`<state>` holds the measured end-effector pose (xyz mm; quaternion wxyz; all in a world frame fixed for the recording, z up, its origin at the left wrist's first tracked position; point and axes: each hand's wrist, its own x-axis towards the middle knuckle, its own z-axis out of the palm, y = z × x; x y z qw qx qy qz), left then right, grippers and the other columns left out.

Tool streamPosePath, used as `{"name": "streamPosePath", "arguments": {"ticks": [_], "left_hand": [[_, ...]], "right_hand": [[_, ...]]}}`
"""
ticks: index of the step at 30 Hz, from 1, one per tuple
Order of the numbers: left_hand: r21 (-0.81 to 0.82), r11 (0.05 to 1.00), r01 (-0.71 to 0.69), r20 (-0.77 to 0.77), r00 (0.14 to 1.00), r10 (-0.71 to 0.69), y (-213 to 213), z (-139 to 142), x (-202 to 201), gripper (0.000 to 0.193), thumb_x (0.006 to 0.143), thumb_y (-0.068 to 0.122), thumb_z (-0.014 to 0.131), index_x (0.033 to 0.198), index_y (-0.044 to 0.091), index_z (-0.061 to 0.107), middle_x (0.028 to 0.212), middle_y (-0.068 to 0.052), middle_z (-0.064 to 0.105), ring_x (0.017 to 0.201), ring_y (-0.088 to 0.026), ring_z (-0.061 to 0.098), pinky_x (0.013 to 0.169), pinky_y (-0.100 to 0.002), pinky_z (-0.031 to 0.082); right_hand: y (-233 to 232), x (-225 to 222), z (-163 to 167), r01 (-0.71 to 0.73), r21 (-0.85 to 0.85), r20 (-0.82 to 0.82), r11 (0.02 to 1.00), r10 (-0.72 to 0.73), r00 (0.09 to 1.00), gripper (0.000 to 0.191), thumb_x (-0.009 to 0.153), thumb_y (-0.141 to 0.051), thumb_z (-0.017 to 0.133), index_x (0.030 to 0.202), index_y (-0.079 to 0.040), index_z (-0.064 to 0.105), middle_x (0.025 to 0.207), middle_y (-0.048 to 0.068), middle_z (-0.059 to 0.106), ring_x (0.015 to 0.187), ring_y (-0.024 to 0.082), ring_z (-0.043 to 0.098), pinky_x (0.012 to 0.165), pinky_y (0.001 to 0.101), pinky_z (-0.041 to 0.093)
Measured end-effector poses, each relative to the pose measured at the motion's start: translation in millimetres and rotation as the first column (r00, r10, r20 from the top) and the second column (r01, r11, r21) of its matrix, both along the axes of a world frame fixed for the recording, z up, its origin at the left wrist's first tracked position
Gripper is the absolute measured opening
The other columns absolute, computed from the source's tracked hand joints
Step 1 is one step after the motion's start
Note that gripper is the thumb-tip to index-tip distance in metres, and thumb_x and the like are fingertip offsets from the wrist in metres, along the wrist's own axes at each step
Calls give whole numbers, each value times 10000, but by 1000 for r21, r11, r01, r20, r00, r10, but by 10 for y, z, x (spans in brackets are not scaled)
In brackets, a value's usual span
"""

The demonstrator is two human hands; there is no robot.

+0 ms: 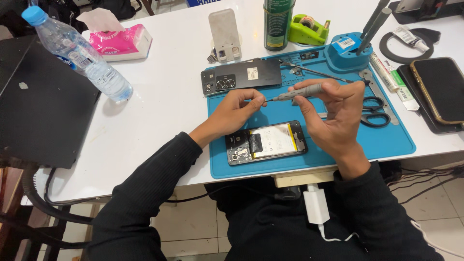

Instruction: The person repairs a smartphone at a workbench. They hold the opened phone, use a spudger to pry at the battery and internal components, brush debris from the board, and use a precision screwdriver to unscrew and work on the phone's internals on a blue repair mat.

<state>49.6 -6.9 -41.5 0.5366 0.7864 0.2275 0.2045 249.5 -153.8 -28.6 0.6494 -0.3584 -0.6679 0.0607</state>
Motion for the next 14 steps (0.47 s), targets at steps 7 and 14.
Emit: {"name": "streamPosePath", "arguments": {"ticks": [7, 14], "left_hand": [[202, 976, 77, 53, 995, -90, -156, 88, -10, 193, 1021, 239, 639, 1056, 74, 732, 950, 33, 701, 785, -67, 596, 715, -234, 506], [523, 819, 235, -4, 962, -273, -510, 254, 38, 199, 966, 291, 749, 1115, 160, 764, 1210, -82, 518, 1139, -256, 521, 994, -377, 464]], "right_hand": [[-138, -4, 79, -29, -15, 58, 999, 30, 998, 513, 998, 192, 620, 1285, -92, 304, 1197, 235, 584, 1137, 296, 696, 953, 389, 642], [-440, 105, 329, 19, -145, 261, 989, 20, 965, 527, 931, 113, 697, 1323, -117, 430, 1118, 165, 703, 1112, 275, 743, 878, 346, 637]]}}
